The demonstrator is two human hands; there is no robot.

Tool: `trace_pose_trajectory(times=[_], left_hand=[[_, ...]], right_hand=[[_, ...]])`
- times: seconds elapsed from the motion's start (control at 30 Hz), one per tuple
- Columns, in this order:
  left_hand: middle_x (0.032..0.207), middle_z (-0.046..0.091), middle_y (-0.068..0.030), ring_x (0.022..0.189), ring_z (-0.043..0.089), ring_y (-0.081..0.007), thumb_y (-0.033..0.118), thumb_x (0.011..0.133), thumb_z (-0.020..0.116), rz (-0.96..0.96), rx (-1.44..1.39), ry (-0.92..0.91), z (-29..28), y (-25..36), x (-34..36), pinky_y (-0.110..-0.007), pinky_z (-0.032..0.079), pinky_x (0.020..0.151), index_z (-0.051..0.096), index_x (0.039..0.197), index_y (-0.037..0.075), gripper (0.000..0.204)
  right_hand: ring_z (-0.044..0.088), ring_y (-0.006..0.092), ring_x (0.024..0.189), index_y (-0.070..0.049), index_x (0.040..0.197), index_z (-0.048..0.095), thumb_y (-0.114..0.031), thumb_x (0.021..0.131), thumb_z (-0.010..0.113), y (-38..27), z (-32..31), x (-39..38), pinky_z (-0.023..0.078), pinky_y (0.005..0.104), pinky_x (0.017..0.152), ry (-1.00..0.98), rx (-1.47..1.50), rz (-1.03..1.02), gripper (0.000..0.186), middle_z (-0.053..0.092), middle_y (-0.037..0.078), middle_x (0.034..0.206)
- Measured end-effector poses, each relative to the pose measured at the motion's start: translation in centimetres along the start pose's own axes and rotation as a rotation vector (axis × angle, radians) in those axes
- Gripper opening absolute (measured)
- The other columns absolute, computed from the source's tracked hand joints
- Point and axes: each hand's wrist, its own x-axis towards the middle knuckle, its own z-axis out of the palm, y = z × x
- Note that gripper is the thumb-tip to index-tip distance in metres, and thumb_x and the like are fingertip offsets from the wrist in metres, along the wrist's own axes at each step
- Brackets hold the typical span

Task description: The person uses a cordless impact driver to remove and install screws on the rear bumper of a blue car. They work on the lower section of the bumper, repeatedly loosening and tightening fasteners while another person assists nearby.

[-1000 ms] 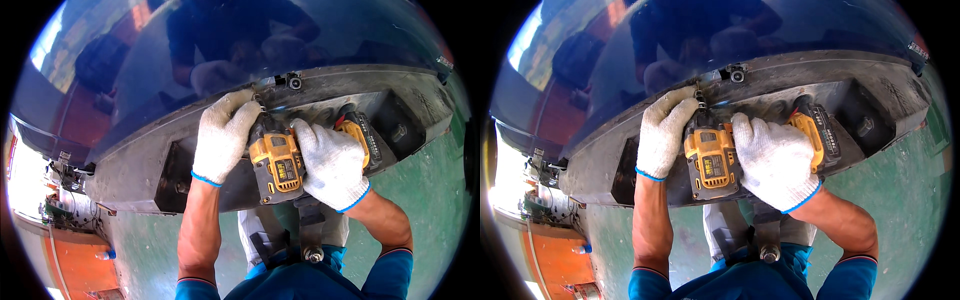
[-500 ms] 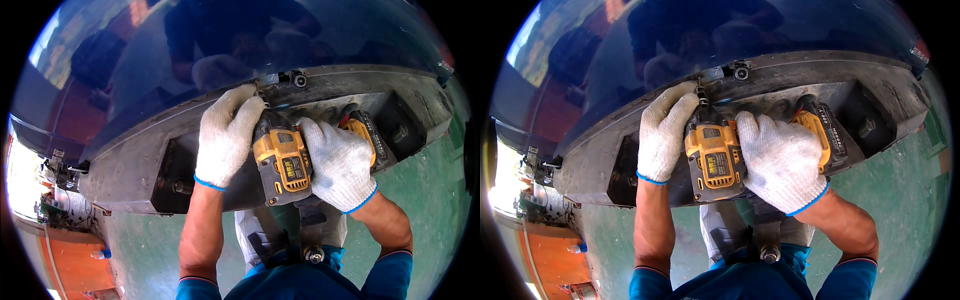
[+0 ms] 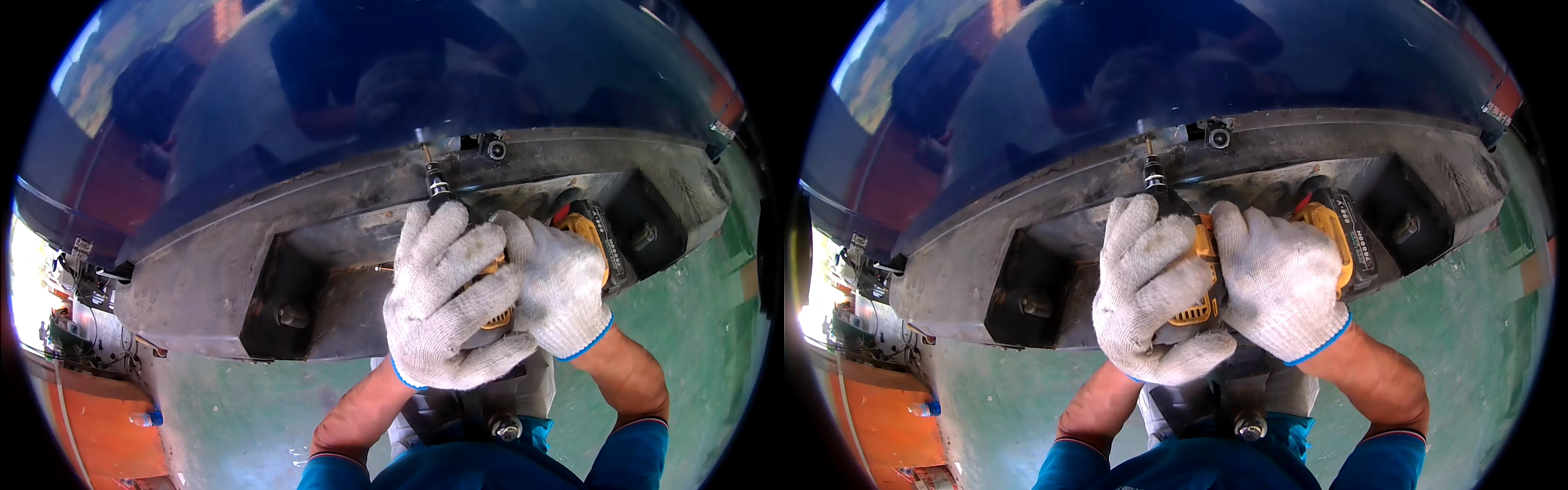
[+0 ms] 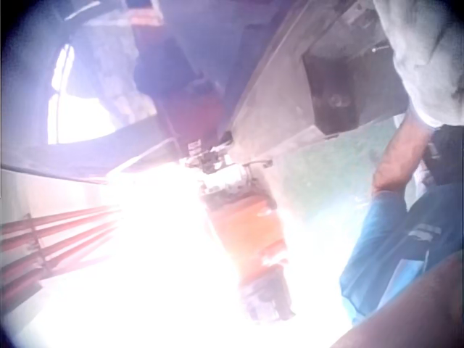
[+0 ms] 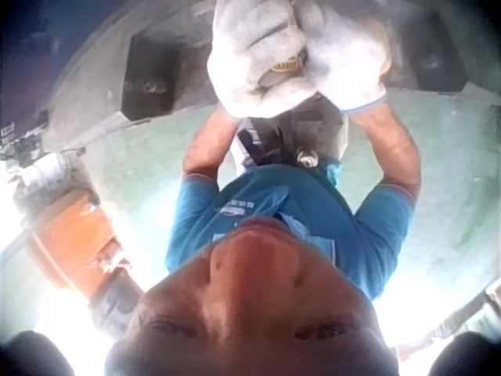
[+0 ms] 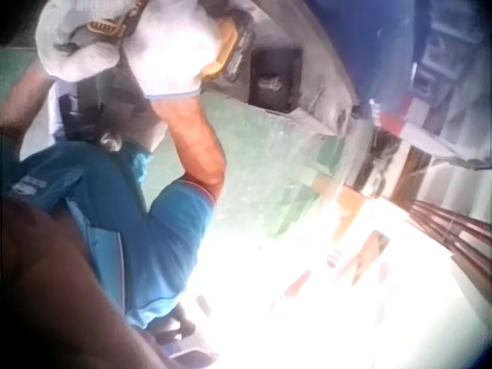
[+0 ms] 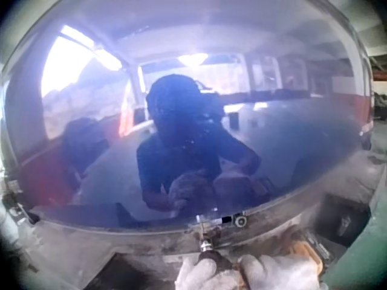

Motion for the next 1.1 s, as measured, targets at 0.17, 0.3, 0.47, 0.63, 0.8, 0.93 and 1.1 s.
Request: trace_pose_trajectory(times=[0.17,0.3,0.47,0.63,0.8,0.93,1.1], left_hand=[[0.128,0.078,-0.0126,0.133,0.066,-0.0467,0.053,0.072,0.092,0.007,-0.023,-0.003,0.0,-0.6,-0.5,-0.072,0.041,0.121,0.088,0.109,0.013,0.054],[0.127,0.079,-0.0096,0.135,0.067,-0.0449,0.053,0.075,0.089,-0.024,-0.054,-0.03,-0.2,-0.3,-0.3,-0.073,0.038,0.126,0.089,0.109,0.014,0.052],[0.127,0.079,-0.0069,0.133,0.068,-0.0419,0.05,0.071,0.087,-0.046,-0.067,-0.053,-0.5,0.0,-0.4,-0.072,0.04,0.125,0.089,0.109,0.016,0.051],[0.124,0.078,-0.0041,0.131,0.069,-0.0402,0.046,0.064,0.085,-0.035,-0.083,-0.091,-0.9,-0.1,-0.1,-0.073,0.041,0.125,0.089,0.109,0.02,0.053],[0.123,0.078,-0.0025,0.13,0.069,-0.0392,0.045,0.065,0.084,-0.046,-0.099,-0.088,-0.7,-0.3,-0.3,-0.073,0.041,0.124,0.089,0.108,0.022,0.05],[0.121,0.078,-0.0014,0.129,0.069,-0.0384,0.046,0.066,0.084,-0.048,-0.102,-0.075,-0.4,-0.6,-0.6,-0.072,0.041,0.124,0.089,0.107,0.022,0.047],[0.119,0.078,0.0,0.128,0.069,-0.0373,0.046,0.068,0.084,-0.055,-0.101,-0.059,-0.2,-1.0,-0.8,-0.072,0.041,0.125,0.089,0.106,0.023,0.045]], right_hand=[[0.073,0.0311,0.074,-0.004,0.126,0.066,-0.028,0.073,0.089,0.0,0.1,0.1,0.057,0.0436,0.063,-0.022,0.053,0.016,0.063,0.067,0.012,0.09],[0.073,0.0308,0.073,-0.004,0.124,0.065,-0.033,0.076,0.089,-0.1,-0.3,0.1,0.057,0.0438,0.064,-0.054,0.054,0.038,0.061,0.067,0.011,0.089],[0.072,0.0293,0.07,-0.003,0.12,0.066,-0.034,0.082,0.086,0.1,-0.2,0.3,0.055,0.0426,0.061,-0.061,0.086,0.012,0.053,0.066,0.011,0.088],[0.079,0.0358,0.085,0.0,0.128,0.069,-0.039,0.082,0.087,-0.2,-0.7,0.2,0.063,0.046,0.074,-0.173,0.061,0.102,0.063,0.076,0.016,0.102],[0.079,0.035,0.083,0.0,0.127,0.068,-0.041,0.084,0.086,-0.3,-1.4,0.7,0.062,0.0453,0.072,-0.24,0.096,0.137,0.062,0.076,0.016,0.1],[0.073,0.0296,0.072,-0.001,0.121,0.066,-0.039,0.086,0.087,0.2,-1.1,0.7,0.057,0.0434,0.062,-0.192,0.106,0.066,0.056,0.068,0.012,0.091],[0.07,0.0269,0.067,-0.001,0.117,0.065,-0.038,0.087,0.087,0.3,-1.0,0.8,0.053,0.0425,0.057,-0.126,0.098,0.023,0.052,0.063,0.01,0.086]])
